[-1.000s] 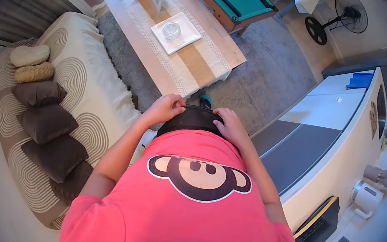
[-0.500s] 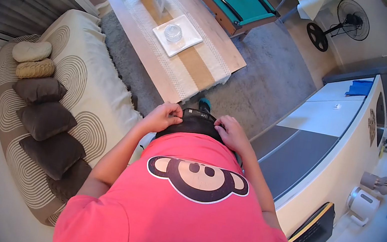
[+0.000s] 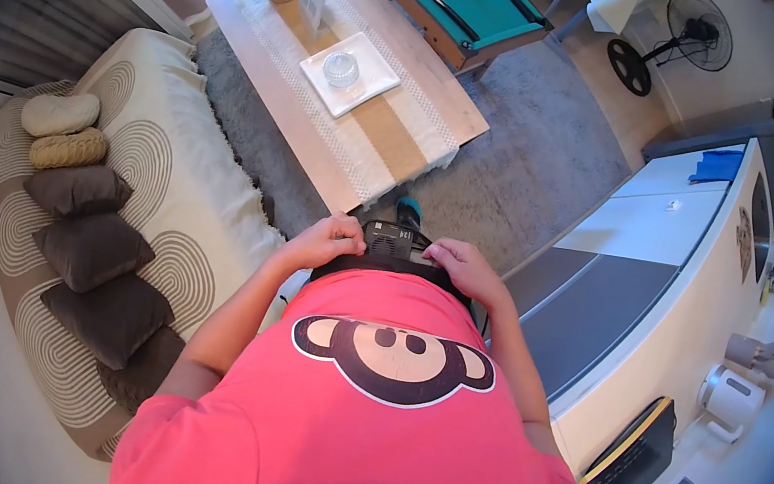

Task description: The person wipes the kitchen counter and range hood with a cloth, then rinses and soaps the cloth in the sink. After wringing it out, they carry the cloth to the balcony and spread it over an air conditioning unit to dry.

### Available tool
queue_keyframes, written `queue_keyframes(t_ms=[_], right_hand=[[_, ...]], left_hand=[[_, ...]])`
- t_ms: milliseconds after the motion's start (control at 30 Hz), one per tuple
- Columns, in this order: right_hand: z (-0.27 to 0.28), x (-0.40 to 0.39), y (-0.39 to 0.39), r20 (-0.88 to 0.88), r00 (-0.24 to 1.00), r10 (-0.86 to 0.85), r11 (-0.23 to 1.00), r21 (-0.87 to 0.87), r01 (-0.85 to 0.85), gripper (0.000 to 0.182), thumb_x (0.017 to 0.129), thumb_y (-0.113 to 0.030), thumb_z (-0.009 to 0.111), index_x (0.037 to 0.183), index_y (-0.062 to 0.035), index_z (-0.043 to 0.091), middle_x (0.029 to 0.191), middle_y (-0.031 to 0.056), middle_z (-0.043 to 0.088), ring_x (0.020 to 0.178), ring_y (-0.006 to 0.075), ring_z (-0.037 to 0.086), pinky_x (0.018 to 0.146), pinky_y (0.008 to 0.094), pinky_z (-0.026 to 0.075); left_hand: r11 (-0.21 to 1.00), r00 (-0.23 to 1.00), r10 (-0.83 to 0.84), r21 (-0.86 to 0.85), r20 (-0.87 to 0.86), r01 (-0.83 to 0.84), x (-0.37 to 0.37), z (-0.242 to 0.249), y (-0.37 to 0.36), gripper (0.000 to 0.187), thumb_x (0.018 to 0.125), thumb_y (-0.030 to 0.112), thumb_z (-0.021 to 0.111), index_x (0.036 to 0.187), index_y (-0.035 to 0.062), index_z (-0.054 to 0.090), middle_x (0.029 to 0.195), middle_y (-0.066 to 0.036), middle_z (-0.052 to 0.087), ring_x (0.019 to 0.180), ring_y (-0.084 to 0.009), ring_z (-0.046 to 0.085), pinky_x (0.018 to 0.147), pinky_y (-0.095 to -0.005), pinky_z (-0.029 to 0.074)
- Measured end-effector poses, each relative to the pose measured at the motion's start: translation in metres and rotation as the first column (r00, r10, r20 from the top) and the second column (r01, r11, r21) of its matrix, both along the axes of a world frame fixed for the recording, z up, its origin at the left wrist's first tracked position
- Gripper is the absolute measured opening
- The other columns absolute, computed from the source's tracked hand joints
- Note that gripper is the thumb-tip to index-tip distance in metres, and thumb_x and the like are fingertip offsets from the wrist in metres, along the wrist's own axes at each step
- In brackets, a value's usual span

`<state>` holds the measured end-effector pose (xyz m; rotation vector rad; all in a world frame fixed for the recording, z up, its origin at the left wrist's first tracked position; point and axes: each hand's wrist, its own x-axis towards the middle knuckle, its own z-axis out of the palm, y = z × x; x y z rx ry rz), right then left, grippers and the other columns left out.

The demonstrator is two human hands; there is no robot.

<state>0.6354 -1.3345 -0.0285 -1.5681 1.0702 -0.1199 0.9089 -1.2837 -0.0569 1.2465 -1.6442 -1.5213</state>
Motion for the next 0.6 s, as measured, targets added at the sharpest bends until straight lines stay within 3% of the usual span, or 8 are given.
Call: queue_keyframes(t_ms=[67,200,233,367,433,500,533,600], right_hand=[[-0.002,-0.003,-0.003,-0.012,1.0,-0.012,0.996,0.086,0.013,0.02,0.082,-0.017,0.052,0.09,-0.0023,0.062,0.083,0.015,0.064,0.078,0.0312,0.061,0.072,0.0371,0.047],[-0.02,-0.006,-0.006,-0.263,0.958,0.119,0.958,-0.223,-0.18,0.019,0.079,-0.016,0.052,0.089,-0.0053,0.065,0.084,0.017,0.064,0.079,0.0325,0.062,0.072,0.0403,0.048],[-0.021,-0.003,-0.004,-0.306,0.943,0.131,0.94,-0.265,-0.216,0.019,0.078,-0.016,0.053,0.089,-0.0059,0.065,0.084,0.0177,0.063,0.078,0.033,0.062,0.072,0.0416,0.048],[-0.004,0.01,0.006,-0.496,0.861,0.115,0.895,-0.324,-0.307,0.017,0.076,-0.015,0.053,0.084,-0.0062,0.065,0.08,0.0194,0.062,0.074,0.0351,0.062,0.067,0.0458,0.049],[-0.021,0.006,0.004,-0.537,0.832,0.141,0.803,-0.429,-0.413,0.014,0.074,-0.016,0.055,0.078,-0.0063,0.064,0.074,0.0192,0.061,0.072,0.0347,0.06,0.063,0.0441,0.048],[-0.026,0.011,0.0,-0.535,0.837,0.117,0.774,-0.478,-0.414,0.014,0.074,-0.019,0.053,0.072,-0.0068,0.061,0.07,0.0182,0.059,0.067,0.0367,0.058,0.06,0.0457,0.048],[-0.022,0.015,0.0,-0.484,0.866,0.125,0.775,-0.498,-0.39,0.015,0.075,-0.019,0.053,0.072,-0.0071,0.061,0.072,0.0178,0.06,0.069,0.0365,0.059,0.06,0.0466,0.048],[-0.024,0.021,0.0,-0.501,0.851,0.158,0.791,-0.451,-0.413,0.017,0.076,-0.025,0.056,0.082,-0.0106,0.064,0.073,0.0168,0.06,0.071,0.0359,0.059,0.062,0.0467,0.047]], left_hand=[[0.999,0.999,-0.042,0.006,-0.005,0.042,-0.002,-0.001,-0.002,0.026,0.081,0.02,0.061,0.061,0.0033,0.057,0.066,-0.005,0.053,0.073,-0.0162,0.05,0.07,-0.0299,0.038],[0.995,0.987,-0.099,0.039,0.127,0.095,-0.01,0.012,-0.006,0.038,0.082,0.027,0.06,0.056,0.0016,0.053,0.059,-0.006,0.048,0.061,-0.0158,0.047,0.057,-0.0314,0.037],[0.99,0.979,-0.124,0.081,0.162,0.112,-0.01,0.013,-0.004,0.04,0.083,0.029,0.06,0.055,0.0012,0.052,0.058,-0.006,0.047,0.058,-0.0156,0.047,0.054,-0.0319,0.036],[0.994,0.979,-0.098,-0.021,0.179,0.103,-0.008,0.008,0.006,0.04,0.083,0.032,0.059,0.058,0.0006,0.054,0.057,-0.006,0.047,0.052,-0.0157,0.045,0.049,-0.033,0.036],[0.995,0.976,-0.037,-0.085,0.216,0.057,-0.004,0.009,0.006,0.039,0.083,0.032,0.06,0.06,0.0012,0.057,0.057,-0.006,0.049,0.053,-0.0155,0.047,0.051,-0.033,0.037],[1.0,0.928,0.004,0.006,0.372,-0.007,-0.005,0.014,0.0,0.033,0.082,0.035,0.06,0.072,0.0044,0.065,0.061,-0.009,0.058,0.059,-0.0147,0.058,0.055,-0.0299,0.045],[0.974,0.95,0.038,0.202,0.31,-0.105,-0.009,0.032,-0.005,0.033,0.082,0.036,0.06,0.072,0.004,0.064,0.06,-0.009,0.059,0.058,-0.015,0.059,0.055,-0.0313,0.046],[0.968,0.953,0.085,0.201,0.291,-0.148,-0.012,0.017,-0.01,0.029,0.078,0.033,0.065,0.081,0.0043,0.062,0.066,-0.009,0.059,0.063,-0.0186,0.059,0.059,-0.0327,0.047]])
